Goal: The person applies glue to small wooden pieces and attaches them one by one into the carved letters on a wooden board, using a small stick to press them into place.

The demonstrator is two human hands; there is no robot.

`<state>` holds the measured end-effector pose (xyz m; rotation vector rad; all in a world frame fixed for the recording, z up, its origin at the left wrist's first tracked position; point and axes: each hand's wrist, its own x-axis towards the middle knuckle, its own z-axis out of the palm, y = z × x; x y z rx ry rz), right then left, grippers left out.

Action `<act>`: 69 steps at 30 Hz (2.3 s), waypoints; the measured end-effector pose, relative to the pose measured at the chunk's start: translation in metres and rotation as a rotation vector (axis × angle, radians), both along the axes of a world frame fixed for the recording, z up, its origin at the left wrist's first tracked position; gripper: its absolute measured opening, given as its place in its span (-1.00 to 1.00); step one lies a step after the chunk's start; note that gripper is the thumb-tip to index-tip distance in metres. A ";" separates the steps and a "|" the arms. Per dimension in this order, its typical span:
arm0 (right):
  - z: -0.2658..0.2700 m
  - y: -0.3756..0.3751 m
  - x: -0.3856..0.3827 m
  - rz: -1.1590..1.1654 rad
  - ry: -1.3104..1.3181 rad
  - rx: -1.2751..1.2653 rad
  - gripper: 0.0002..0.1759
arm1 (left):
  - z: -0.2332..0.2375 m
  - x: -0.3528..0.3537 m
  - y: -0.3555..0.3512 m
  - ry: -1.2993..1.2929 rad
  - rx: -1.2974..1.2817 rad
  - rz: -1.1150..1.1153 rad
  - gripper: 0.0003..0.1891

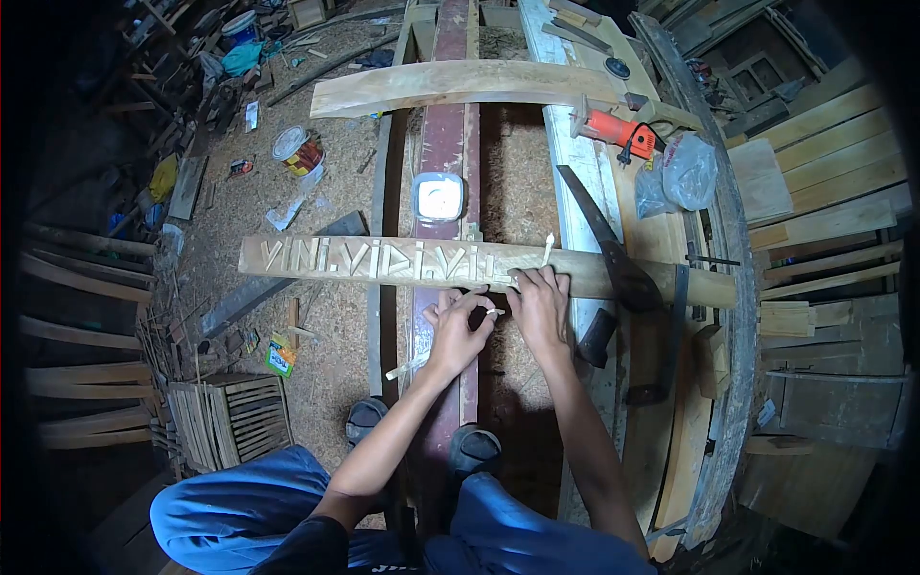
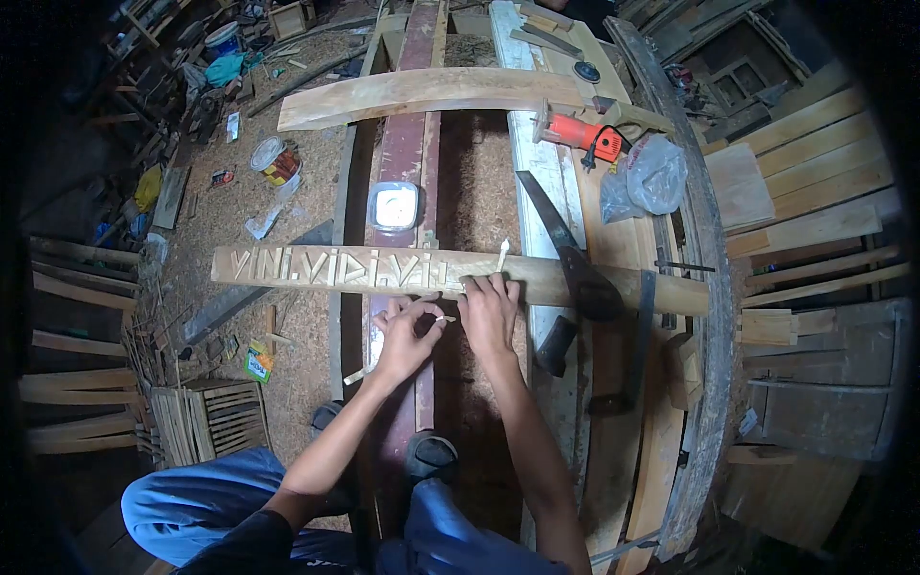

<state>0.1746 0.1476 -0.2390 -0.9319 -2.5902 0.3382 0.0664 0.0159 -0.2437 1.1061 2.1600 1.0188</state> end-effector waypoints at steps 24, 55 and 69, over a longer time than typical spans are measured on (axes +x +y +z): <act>-0.013 0.005 -0.005 0.022 0.069 0.048 -0.90 | -0.006 0.001 0.008 0.021 -0.031 -0.100 -0.82; -0.006 -0.007 -0.004 -0.003 0.054 0.016 -0.75 | 0.002 -0.018 0.019 0.128 -0.033 -0.194 -0.80; -0.010 0.032 -0.003 -0.355 -0.179 -0.036 -0.66 | -0.008 -0.005 0.036 -0.321 0.308 0.134 -0.83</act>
